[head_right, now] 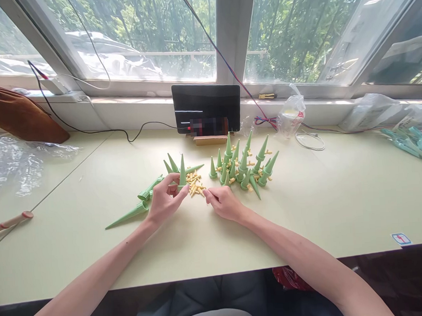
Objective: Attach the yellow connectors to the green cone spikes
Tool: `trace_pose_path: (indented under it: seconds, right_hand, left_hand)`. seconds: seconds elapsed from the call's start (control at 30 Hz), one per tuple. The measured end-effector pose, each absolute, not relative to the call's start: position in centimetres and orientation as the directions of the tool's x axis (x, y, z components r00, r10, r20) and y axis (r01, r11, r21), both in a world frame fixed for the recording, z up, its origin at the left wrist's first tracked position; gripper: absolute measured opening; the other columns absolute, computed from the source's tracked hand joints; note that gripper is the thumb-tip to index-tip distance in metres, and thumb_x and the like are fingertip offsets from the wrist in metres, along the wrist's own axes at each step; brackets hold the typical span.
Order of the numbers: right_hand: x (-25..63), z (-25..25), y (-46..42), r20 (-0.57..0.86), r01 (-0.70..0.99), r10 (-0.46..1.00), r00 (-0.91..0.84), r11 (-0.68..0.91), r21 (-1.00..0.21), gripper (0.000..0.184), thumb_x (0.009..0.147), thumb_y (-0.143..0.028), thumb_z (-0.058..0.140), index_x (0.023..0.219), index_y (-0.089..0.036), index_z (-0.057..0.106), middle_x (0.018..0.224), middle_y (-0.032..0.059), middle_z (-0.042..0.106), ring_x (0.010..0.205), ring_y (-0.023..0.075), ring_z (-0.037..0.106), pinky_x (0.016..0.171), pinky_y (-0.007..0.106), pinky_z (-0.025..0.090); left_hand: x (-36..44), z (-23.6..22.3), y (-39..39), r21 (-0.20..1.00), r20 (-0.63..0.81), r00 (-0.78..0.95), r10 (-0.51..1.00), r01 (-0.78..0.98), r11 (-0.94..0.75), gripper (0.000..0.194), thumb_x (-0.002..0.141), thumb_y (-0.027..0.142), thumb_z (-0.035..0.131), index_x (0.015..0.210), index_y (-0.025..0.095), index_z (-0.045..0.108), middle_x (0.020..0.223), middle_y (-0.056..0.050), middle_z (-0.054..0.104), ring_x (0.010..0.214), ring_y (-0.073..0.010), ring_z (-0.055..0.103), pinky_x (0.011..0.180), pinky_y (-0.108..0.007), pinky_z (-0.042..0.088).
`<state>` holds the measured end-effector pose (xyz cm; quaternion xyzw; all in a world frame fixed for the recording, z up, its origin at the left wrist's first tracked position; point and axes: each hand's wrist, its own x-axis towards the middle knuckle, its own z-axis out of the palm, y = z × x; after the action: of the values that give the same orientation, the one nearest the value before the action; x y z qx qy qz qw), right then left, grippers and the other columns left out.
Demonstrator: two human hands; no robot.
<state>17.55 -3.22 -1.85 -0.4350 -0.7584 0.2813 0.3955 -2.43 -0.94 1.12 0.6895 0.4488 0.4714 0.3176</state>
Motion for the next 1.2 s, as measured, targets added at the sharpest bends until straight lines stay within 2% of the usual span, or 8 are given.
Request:
trace_pose_path:
  seconds: [0.23,0.4,0.47,0.57,0.67,0.87,1.0,1.2]
  right_hand:
    - [17.79,-2.17,-3.11,0.355,0.468,0.870,-0.344,0.486,-0.738,0.052,0.104,-0.043,0.032,0.065,-0.019,0.055,0.054,-0.0012,0.051,0.047,0.0108,0.045,0.054,0.025,0.037]
    - [17.67,-2.00,-3.19,0.341,0.444,0.882,-0.326,0.461,-0.769,0.045,0.103,-0.039,0.034,0.069,-0.019,0.055,0.054,-0.0017,0.051,0.049,0.0116,0.046,0.054,0.025,0.039]
    - [17.58,-1.87,-3.25,0.358,0.427,0.887,-0.291,0.455,-0.781,0.034,0.101,-0.034,0.038,0.078,-0.018,0.058,0.060,-0.0013,0.055,0.050,0.0111,0.046,0.054,0.024,0.040]
    - [17.48,-1.75,-3.34,0.375,0.409,0.892,-0.254,0.450,-0.794,0.018,0.097,-0.025,0.044,0.103,-0.017,0.059,0.079,0.0020,0.064,0.050,0.0096,0.045,0.053,0.024,0.040]
    - [17.41,-1.73,-3.38,0.373,0.418,0.891,-0.261,0.452,-0.788,0.025,0.093,-0.018,0.045,0.115,-0.018,0.056,0.098,0.0057,0.068,0.048,0.0077,0.042,0.053,0.024,0.041]
    - [17.40,-1.73,-3.29,0.375,0.450,0.876,-0.302,0.478,-0.754,0.031,0.090,-0.012,0.046,0.117,-0.019,0.058,0.111,0.0070,0.069,0.049,0.0080,0.043,0.058,0.026,0.044]
    - [17.43,-1.93,-3.19,0.373,0.464,0.864,-0.338,0.498,-0.733,0.033,0.089,-0.010,0.047,0.118,-0.021,0.059,0.118,0.0069,0.067,0.052,0.0083,0.046,0.061,0.027,0.046]
    - [17.36,-2.25,-3.07,0.373,0.471,0.867,-0.331,0.494,-0.731,0.025,0.092,-0.014,0.048,0.112,-0.020,0.062,0.114,0.0069,0.068,0.050,0.0079,0.045,0.058,0.026,0.045]
  left_hand:
    - [-2.16,1.14,-1.20,0.844,0.338,0.208,0.918,0.364,-0.393,0.020,0.081,0.032,0.066,0.093,0.019,0.057,0.069,0.003,0.049,0.046,-0.0063,0.044,0.042,-0.020,0.031]
    - [-2.11,1.08,-1.28,0.836,0.319,0.251,0.914,0.380,-0.396,0.020,0.083,0.031,0.065,0.096,0.018,0.057,0.070,0.002,0.053,0.047,-0.0068,0.045,0.044,-0.020,0.033]
    - [-2.11,1.07,-1.27,0.841,0.301,0.268,0.915,0.377,-0.387,0.021,0.084,0.031,0.064,0.098,0.018,0.057,0.074,0.000,0.059,0.049,-0.0074,0.048,0.045,-0.021,0.036]
    - [-2.10,1.03,-1.21,0.849,0.288,0.293,0.912,0.362,-0.385,0.021,0.085,0.033,0.063,0.099,0.017,0.058,0.085,-0.004,0.065,0.052,-0.0084,0.052,0.047,-0.022,0.039]
    - [-2.14,0.94,-1.11,0.843,0.303,0.280,0.911,0.366,-0.393,0.021,0.086,0.033,0.062,0.100,0.018,0.059,0.087,-0.003,0.065,0.051,-0.0080,0.052,0.047,-0.021,0.039]
    - [-2.33,0.96,-0.88,0.796,0.342,0.175,0.923,0.467,-0.384,0.019,0.087,0.033,0.062,0.096,0.018,0.055,0.067,0.004,0.056,0.043,-0.0056,0.040,0.044,-0.021,0.030]
    - [-2.33,1.06,-0.87,0.795,0.343,0.130,0.930,0.488,-0.361,0.021,0.087,0.035,0.062,0.097,0.019,0.054,0.059,0.006,0.050,0.042,-0.0070,0.039,0.045,-0.022,0.031]
    - [-2.34,1.06,-0.80,0.784,0.372,0.098,0.923,0.499,-0.368,0.019,0.087,0.035,0.061,0.094,0.020,0.054,0.053,0.008,0.047,0.040,-0.0077,0.037,0.046,-0.023,0.031]
